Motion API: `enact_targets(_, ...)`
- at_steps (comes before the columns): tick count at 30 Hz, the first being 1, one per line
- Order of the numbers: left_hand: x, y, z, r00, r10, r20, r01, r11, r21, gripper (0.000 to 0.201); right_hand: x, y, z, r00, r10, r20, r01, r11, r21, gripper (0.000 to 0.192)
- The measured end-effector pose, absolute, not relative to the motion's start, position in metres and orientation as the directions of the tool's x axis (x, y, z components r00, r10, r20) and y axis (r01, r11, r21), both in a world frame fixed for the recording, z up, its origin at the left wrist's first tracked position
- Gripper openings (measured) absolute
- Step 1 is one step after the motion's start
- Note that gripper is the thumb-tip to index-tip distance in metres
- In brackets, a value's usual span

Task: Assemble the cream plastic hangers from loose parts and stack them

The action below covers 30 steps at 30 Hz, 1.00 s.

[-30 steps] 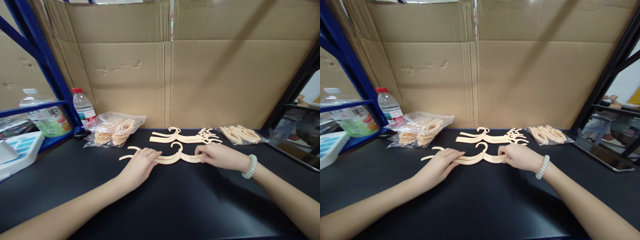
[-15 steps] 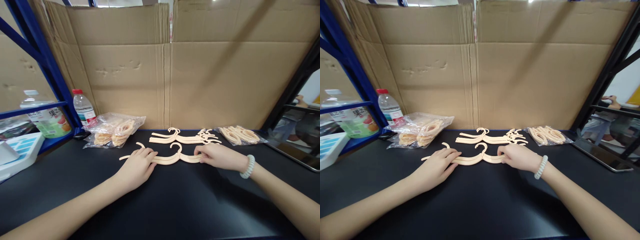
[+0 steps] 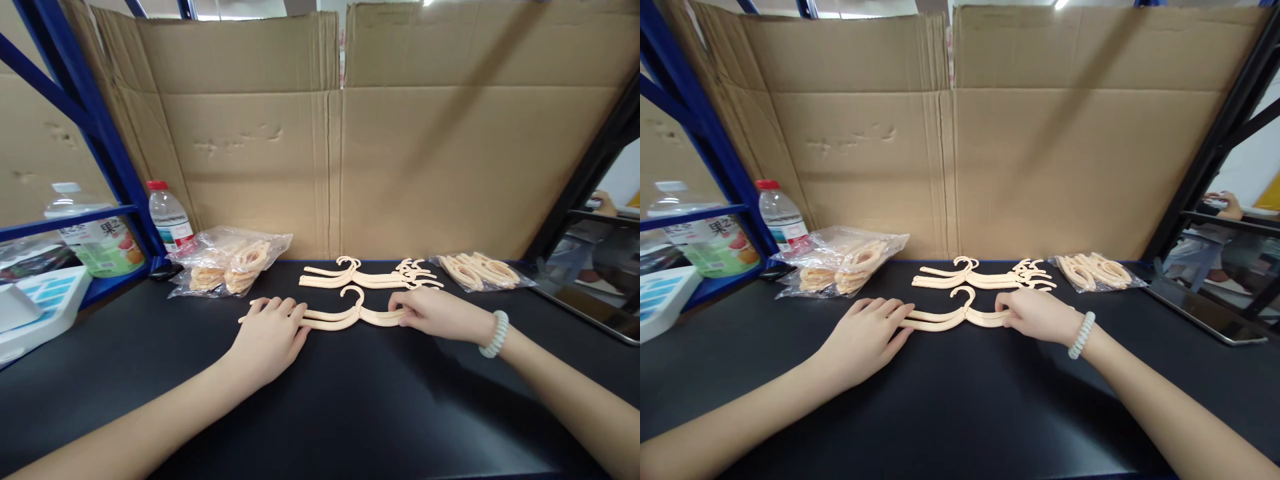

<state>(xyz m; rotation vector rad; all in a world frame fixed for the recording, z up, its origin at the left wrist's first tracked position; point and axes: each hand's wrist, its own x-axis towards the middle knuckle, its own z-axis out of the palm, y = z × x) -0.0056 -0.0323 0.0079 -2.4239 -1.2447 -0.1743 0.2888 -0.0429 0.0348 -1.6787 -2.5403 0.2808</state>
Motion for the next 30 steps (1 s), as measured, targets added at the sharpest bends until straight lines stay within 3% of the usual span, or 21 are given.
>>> enact_targets(6,-0.007,-0.034,0.009,0.587,0.738,0.332,0.809,-0.518,-0.278,0.031,0.288,-0.043,0.036,-0.397,0.917,-0.036,0.902,0.383,-0.198,0.016)
enact_targets(13,0.000,-0.043,0.006,0.737,0.606,0.299,0.650,-0.757,-0.065,0.039,0.287,-0.046,0.037,-0.379,0.925,-0.031,0.913,0.368,-0.177,0.020)
enact_targets(18,0.003,-0.045,0.000,0.794,0.547,0.264,0.559,-0.828,0.035,0.044,0.279,-0.048,0.035,-0.382,0.922,0.063,0.908,0.387,-0.162,0.027)
enact_targets(30,-0.003,-0.018,-0.008,0.711,0.534,0.458,0.544,-0.830,0.124,0.030,0.268,-0.048,0.026,-0.413,0.906,0.088,0.893,0.422,-0.155,0.023)
